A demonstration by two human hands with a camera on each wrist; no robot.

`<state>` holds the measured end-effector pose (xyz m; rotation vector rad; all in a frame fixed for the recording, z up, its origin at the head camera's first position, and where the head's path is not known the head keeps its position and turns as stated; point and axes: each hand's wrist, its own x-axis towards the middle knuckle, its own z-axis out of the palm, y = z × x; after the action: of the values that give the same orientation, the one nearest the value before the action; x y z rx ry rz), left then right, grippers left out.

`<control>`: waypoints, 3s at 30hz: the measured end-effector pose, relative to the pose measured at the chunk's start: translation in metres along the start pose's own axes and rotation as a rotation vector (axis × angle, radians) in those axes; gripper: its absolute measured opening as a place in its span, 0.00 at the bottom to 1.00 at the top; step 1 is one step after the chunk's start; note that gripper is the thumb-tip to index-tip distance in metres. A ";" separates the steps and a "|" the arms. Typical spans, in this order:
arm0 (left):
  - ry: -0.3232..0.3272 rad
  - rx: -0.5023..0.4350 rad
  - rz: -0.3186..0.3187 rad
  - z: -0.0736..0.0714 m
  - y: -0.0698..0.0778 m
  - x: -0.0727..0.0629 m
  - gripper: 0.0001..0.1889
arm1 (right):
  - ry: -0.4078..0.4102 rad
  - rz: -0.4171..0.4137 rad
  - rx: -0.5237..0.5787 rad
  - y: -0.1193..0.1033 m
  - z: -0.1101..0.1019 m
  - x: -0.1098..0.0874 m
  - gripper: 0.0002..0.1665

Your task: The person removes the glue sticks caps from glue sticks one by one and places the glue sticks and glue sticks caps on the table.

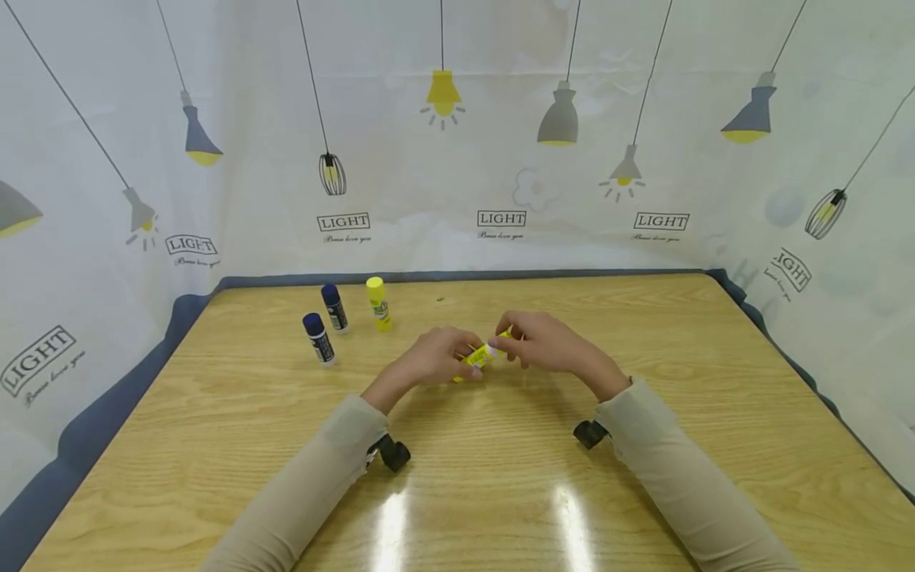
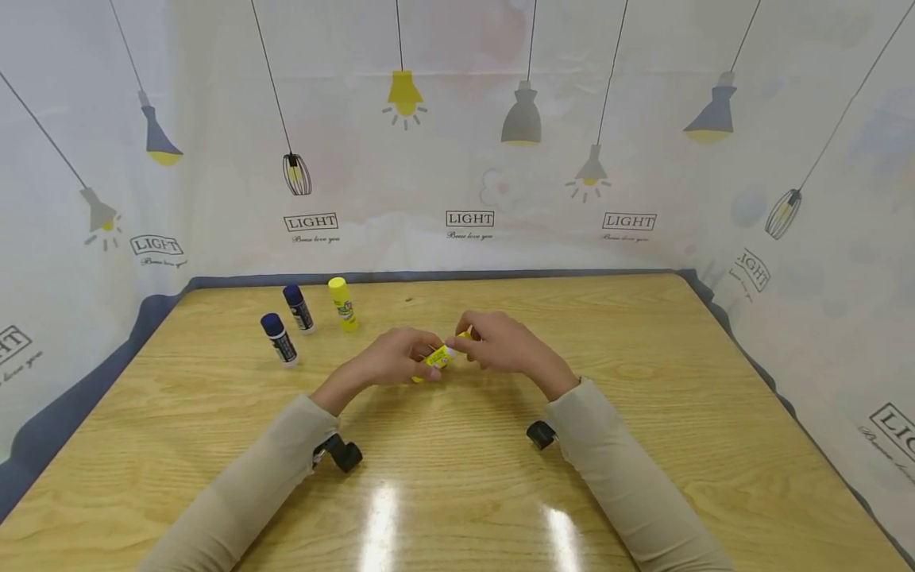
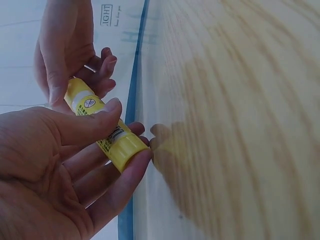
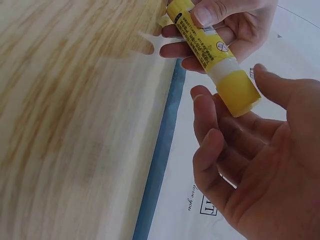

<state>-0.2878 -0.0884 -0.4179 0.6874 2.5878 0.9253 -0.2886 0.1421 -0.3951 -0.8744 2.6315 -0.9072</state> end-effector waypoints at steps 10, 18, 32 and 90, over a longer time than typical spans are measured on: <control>-0.001 -0.011 -0.010 0.001 0.000 -0.001 0.18 | 0.017 -0.020 0.020 -0.002 -0.002 -0.001 0.15; 0.002 -0.004 -0.007 0.001 -0.001 -0.001 0.20 | 0.013 0.001 0.012 -0.002 0.001 0.000 0.15; -0.002 0.000 -0.013 -0.002 0.003 -0.002 0.20 | 0.038 -0.070 0.030 0.002 -0.002 0.001 0.13; 0.014 -0.080 -0.031 0.001 0.000 0.000 0.17 | 0.151 -0.080 -0.018 0.014 -0.016 -0.001 0.15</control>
<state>-0.2877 -0.0882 -0.4184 0.6201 2.5501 1.0218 -0.3005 0.1591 -0.3917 -0.9575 2.7533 -1.0082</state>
